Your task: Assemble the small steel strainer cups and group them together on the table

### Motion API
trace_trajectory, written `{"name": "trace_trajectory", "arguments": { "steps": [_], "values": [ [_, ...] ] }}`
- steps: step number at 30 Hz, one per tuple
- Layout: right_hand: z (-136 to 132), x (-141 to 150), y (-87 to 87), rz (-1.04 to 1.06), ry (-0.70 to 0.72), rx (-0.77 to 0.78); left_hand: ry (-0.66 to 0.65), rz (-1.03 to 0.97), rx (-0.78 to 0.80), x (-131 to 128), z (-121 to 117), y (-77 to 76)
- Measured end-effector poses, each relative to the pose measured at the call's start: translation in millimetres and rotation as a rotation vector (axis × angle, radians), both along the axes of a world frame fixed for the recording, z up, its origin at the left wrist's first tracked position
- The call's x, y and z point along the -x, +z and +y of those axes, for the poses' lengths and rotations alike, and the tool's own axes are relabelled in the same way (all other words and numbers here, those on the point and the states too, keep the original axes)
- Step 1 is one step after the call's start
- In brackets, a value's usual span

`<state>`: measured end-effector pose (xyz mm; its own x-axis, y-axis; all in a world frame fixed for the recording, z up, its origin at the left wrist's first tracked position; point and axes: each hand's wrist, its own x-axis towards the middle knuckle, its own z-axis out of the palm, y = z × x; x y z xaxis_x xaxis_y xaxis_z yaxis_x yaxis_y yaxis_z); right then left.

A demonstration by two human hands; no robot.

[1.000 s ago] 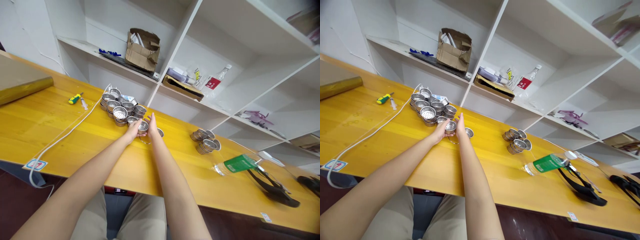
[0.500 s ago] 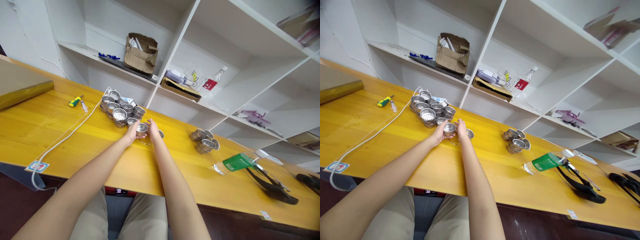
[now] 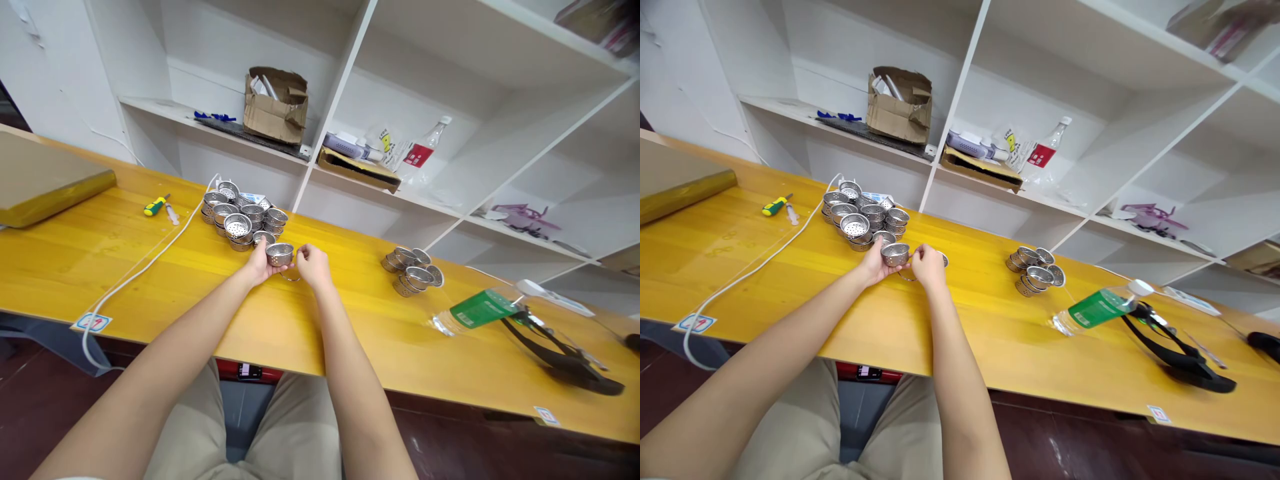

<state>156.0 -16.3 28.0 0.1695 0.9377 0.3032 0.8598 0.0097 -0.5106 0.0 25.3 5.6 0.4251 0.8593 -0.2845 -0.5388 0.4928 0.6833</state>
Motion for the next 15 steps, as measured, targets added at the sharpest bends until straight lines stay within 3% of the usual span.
{"name": "trace_trajectory", "arguments": {
  "steps": [7, 15],
  "values": [
    [-9, 8, 1.4, -0.173, 0.183, 0.323, 0.096, -0.056, -0.036, 7, -2, 9.0],
    [-13, 15, 3.0, -0.342, 0.213, 0.359, 0.117, -0.034, -0.042, 6, -1, 10.1]
  ]
}}
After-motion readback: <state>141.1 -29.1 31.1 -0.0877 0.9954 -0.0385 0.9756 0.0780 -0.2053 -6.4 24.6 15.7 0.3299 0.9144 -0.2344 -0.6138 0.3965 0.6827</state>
